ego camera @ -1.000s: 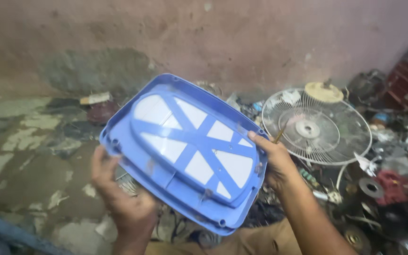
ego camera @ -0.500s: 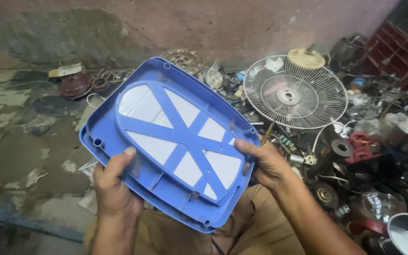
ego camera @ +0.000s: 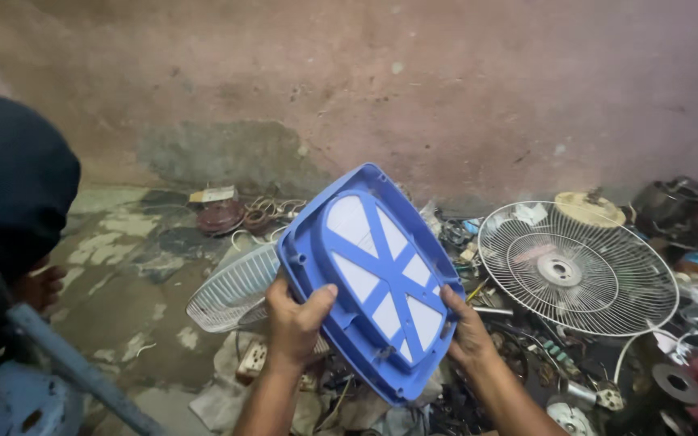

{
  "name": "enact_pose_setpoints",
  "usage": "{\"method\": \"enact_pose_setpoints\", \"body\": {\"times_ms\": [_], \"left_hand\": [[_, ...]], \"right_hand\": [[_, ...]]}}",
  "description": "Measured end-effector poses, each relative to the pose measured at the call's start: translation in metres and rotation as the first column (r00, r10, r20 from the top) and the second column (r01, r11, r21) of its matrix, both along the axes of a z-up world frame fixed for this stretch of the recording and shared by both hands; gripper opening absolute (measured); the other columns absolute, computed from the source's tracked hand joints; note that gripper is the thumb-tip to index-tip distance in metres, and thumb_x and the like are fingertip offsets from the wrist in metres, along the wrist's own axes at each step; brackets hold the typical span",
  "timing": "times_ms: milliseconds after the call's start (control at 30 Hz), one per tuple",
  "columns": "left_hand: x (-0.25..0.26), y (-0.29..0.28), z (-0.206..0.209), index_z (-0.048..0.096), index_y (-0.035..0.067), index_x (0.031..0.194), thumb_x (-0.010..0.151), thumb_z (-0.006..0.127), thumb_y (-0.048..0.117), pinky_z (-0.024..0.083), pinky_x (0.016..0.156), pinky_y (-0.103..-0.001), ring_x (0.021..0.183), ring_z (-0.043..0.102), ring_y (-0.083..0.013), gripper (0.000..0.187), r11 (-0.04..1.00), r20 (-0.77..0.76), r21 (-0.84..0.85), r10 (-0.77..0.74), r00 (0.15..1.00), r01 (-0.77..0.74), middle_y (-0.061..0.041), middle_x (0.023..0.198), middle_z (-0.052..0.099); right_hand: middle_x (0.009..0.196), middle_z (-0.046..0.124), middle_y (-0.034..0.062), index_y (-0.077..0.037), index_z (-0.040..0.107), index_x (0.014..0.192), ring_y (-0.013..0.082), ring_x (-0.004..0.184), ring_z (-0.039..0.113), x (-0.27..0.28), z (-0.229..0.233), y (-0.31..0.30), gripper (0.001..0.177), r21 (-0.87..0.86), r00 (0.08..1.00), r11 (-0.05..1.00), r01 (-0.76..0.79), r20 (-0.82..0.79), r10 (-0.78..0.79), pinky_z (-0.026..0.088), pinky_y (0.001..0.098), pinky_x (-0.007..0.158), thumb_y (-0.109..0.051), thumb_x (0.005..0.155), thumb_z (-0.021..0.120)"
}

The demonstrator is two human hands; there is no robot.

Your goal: The person handles a white plastic fan base, wipes it with a cloth, and attaches it to the motor assembly of a pedestal fan while sitting among various fan parts and tools.

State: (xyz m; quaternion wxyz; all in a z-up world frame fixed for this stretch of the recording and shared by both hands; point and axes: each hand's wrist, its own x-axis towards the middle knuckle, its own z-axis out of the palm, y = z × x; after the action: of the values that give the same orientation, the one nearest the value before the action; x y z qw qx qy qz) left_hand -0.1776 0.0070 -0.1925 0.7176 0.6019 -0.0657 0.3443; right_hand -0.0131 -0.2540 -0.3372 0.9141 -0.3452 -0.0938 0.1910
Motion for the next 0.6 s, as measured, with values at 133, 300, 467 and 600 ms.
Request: {"method": "enact_pose_setpoints", "body": {"times_ms": [133, 300, 467, 600], "left_hand": [[0.010, 0.014, 0.005, 0.066, -0.003, 0.116, 0.077, 0.072, 0.017, 0.058, 0.083, -0.031, 0.088, 0.071, -0.0174, 0.044, 1.000, 0.058, 0.019, 0.003, 0.998, -0.005, -0.009, 0.101, 0.074], [0.023, 0.024, 0.027, 0.068, -0.007, 0.111, 0.081, 0.072, 0.014, 0.056, 0.079, -0.034, 0.085, 0.069, -0.0201, 0.037, 0.995, -0.017, -0.088, 0.046, 0.999, -0.047, -0.010, 0.098, 0.074], [0.002, 0.002, 0.033, 0.066, -0.002, 0.116, 0.082, 0.077, 0.014, 0.054, 0.085, -0.029, 0.095, 0.069, -0.0153, 0.040, 0.966, 0.016, -0.102, 0.240, 0.971, -0.237, -0.004, 0.107, 0.073], [-0.004, 0.003, 0.034, 0.073, -0.003, 0.109, 0.083, 0.079, 0.017, 0.056, 0.080, -0.029, 0.086, 0.071, -0.0153, 0.034, 0.953, -0.170, -0.079, 0.275, 0.946, -0.292, -0.006, 0.099, 0.076]], "right_hand": [[0.115, 0.073, 0.0135, -0.001, 0.063, 0.128, 0.0255, 0.105, 0.071, 0.027, 0.007, 0.018, 0.054, -0.032, 1.000, 0.999, -0.017, 0.013, 0.018, 0.057, 0.0404, 0.095, -0.034, 0.087, 0.073], [0.116, 0.072, 0.0127, -0.001, 0.062, 0.127, 0.0253, 0.105, 0.071, 0.035, 0.047, 0.039, 0.050, -0.071, 0.999, 0.997, -0.036, 0.019, 0.037, 0.057, 0.0410, 0.096, -0.033, 0.090, 0.073], [0.117, 0.071, 0.0146, 0.000, 0.063, 0.129, 0.0253, 0.102, 0.071, 0.022, 0.066, 0.043, 0.050, -0.150, 0.998, 0.988, 0.022, 0.055, -0.014, 0.058, 0.0396, 0.091, -0.029, 0.090, 0.075], [0.119, 0.070, 0.0151, 0.000, 0.061, 0.130, 0.0268, 0.104, 0.071, -0.001, 0.072, 0.044, 0.055, -0.172, 0.996, 0.982, 0.082, 0.054, -0.074, 0.059, 0.0418, 0.092, -0.030, 0.087, 0.078]]}}
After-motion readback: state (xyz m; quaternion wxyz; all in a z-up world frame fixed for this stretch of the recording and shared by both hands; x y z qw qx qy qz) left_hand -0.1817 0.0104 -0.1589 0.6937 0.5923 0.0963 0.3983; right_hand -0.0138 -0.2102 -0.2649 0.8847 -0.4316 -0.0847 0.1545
